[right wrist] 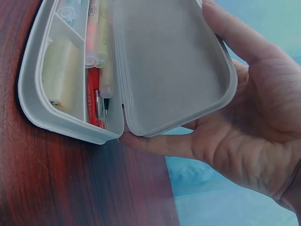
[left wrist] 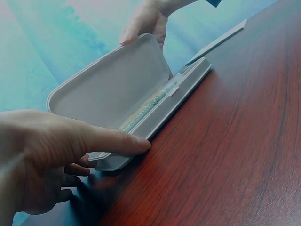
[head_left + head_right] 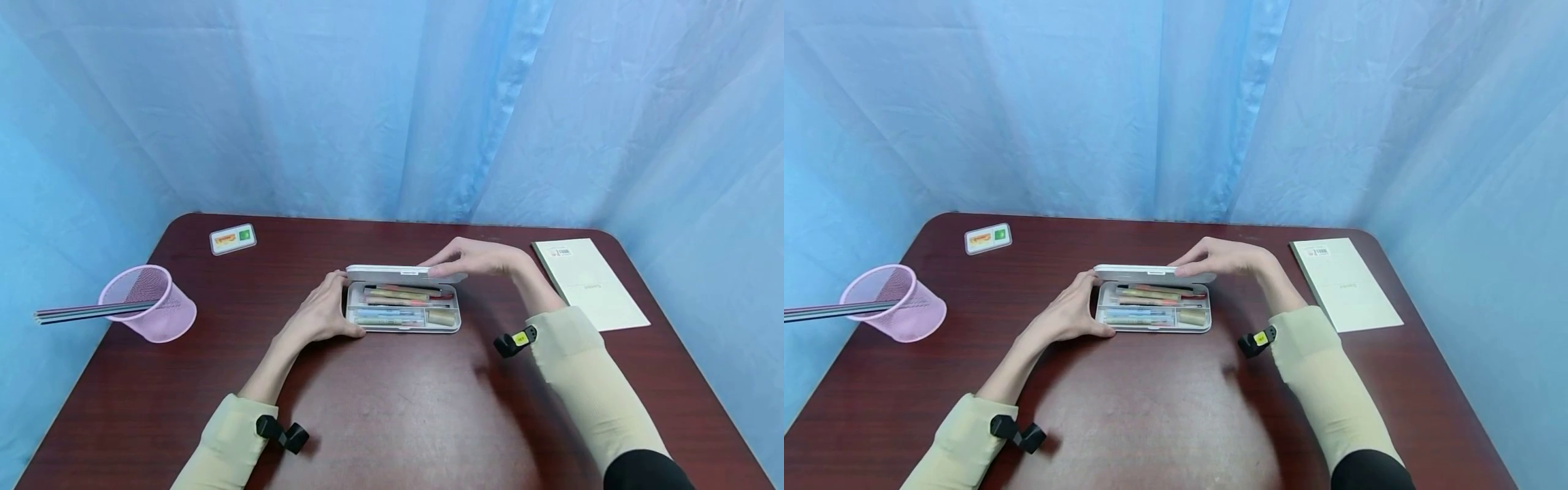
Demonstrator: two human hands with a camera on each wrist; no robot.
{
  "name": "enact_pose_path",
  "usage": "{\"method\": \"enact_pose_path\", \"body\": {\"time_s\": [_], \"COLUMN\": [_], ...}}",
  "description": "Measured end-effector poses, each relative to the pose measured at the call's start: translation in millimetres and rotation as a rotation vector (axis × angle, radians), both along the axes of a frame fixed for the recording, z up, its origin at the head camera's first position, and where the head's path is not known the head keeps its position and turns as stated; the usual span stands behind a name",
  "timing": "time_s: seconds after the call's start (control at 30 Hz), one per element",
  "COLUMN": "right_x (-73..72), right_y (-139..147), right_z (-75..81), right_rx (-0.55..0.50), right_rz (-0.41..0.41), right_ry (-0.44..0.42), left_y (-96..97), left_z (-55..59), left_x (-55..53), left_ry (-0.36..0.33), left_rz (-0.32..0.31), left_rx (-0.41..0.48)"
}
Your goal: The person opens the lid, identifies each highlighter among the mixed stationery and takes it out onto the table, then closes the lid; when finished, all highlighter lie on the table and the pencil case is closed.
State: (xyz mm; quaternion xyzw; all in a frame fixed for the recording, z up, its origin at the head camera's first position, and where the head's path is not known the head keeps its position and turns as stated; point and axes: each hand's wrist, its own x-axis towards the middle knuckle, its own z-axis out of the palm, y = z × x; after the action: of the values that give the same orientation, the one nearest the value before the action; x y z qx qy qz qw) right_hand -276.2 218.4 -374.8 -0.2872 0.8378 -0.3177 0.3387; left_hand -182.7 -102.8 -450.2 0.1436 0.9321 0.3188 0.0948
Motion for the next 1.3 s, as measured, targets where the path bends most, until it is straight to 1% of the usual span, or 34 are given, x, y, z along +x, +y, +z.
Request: {"method": "enact_pose_path", "body": {"time_s": [0.13, 0.37, 0.53, 0.67, 0.83, 0.97, 1.1, 1.3], "right_x": [-2.4, -6.3, -9.1, -8.8, -8.0, -7.6, -5.8, 4.0], "right_y": [1.7, 2.5, 1.4, 0.2, 0.2, 2.2, 5.2, 6.6], "right_z": [-0.2, -4.2, -9.3, -14.5, -21.5, -26.7, -31.2, -33.9], "right_rx": [-0.028, -0.021, -0.030, -0.055, -0.080, -0.077, -0.074, -0.119], "right_rz": [-0.076, -0.223, -0.265, -0.320, -0.384, -0.408, -0.429, -0.491], "right_ry": [0.012, 0.130, 0.242, 0.327, 0.399, 0.430, 0.457, 0.478], "left_y": [-0.1, 0.8, 2.9, 3.1, 2.4, 1.5, 1.6, 3.3], "left_z": [1.6, 6.2, 8.5, 8.9, 9.1, 9.4, 8.8, 8.2], "left_x": [1.1, 2.9, 4.0, 4.3, 4.3, 5.4, 6.5, 7.0], "left_ry": [-0.006, -0.032, -0.030, -0.033, -0.048, -0.062, -0.061, -0.060], "left_rz": [-0.002, -0.002, -0.005, -0.003, -0.004, 0.001, 0.004, 0.007], "left_rx": [0.003, -0.029, -0.052, -0.063, -0.079, -0.084, -0.086, -0.092]}}
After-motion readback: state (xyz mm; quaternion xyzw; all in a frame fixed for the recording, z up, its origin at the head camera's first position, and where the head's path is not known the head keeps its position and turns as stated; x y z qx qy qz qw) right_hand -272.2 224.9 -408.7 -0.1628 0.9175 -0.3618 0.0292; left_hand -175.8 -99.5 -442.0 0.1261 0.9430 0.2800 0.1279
